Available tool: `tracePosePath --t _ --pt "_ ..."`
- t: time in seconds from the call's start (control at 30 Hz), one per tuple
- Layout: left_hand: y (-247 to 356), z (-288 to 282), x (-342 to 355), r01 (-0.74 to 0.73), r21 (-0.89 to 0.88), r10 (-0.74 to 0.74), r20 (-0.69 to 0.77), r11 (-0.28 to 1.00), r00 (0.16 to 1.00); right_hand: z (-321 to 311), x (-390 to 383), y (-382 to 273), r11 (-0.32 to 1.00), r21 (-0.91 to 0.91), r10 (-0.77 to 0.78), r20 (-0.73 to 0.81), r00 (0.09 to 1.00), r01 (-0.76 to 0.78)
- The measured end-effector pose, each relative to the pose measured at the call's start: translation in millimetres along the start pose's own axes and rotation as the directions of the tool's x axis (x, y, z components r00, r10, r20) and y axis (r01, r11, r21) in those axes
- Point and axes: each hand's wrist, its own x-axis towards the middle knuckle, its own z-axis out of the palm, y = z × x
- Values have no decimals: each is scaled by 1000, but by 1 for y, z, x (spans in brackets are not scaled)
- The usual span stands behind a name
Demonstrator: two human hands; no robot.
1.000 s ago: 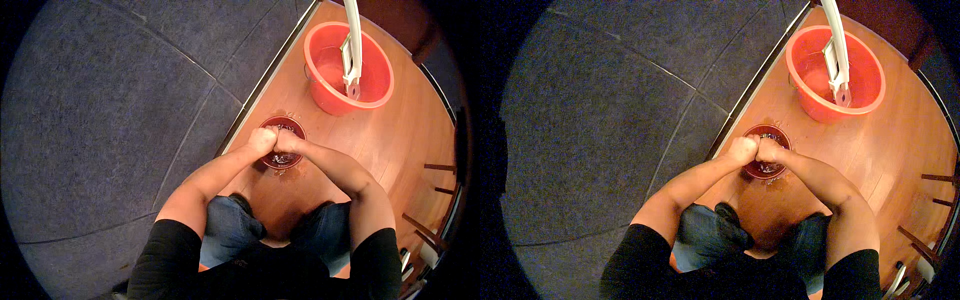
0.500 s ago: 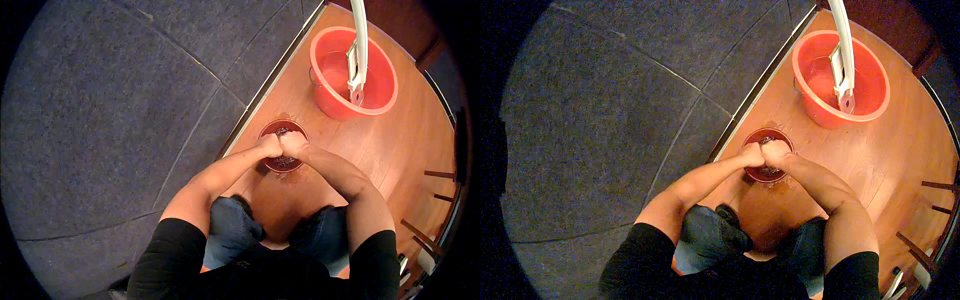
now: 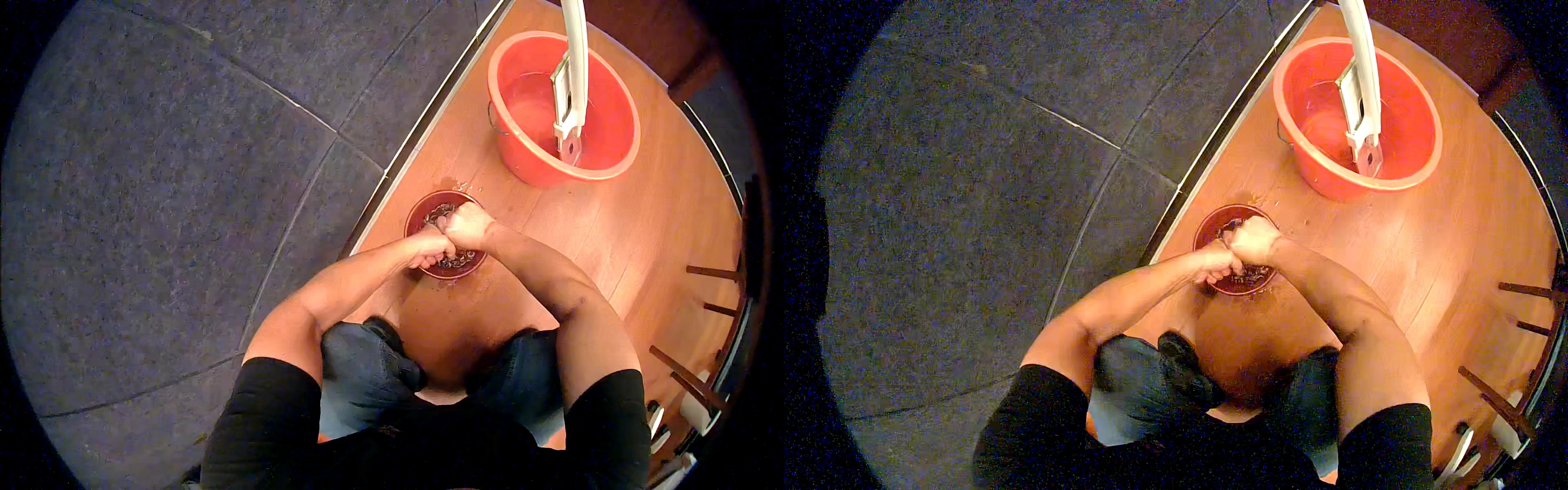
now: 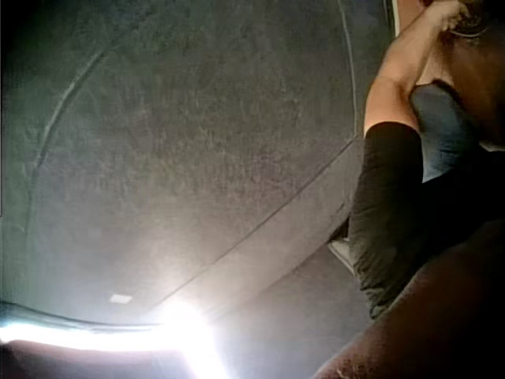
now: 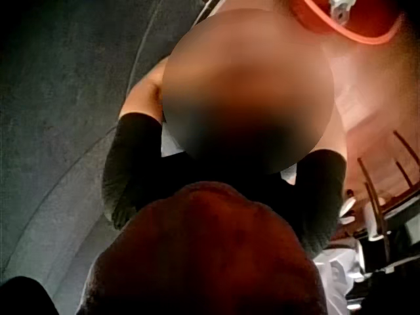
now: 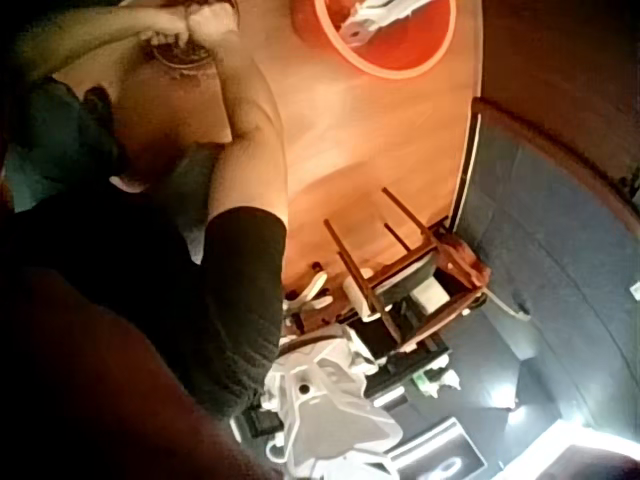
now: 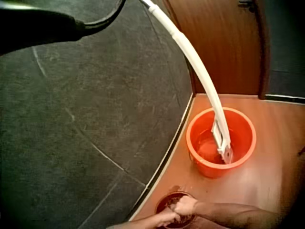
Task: The person wrings a cloth in a small red bucket of water and then uses it to wipe a microphone pop filter, a headphone set, and a microphone stand on a desk.
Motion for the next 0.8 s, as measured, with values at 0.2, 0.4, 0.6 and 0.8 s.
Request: tracePosePath --t 0.2,0.4,0.6,0.8 --pt "-6 2 9 96 -309 -42 178 946 983 11 0 13 993 -43 -113 -192 975 107" --pt "-16 1 10 119 -495 14 256 861 966 12 5 15 991 -55 -135 -310 941 124" --pt "-8 3 3 -66 -513 112 58 856 992 3 8 6 986 65 160 -59 985 -156" --pt "1 -15 -15 -158 -533 203 28 831 979 -51 27 -28 930 26 350 253 902 -367"
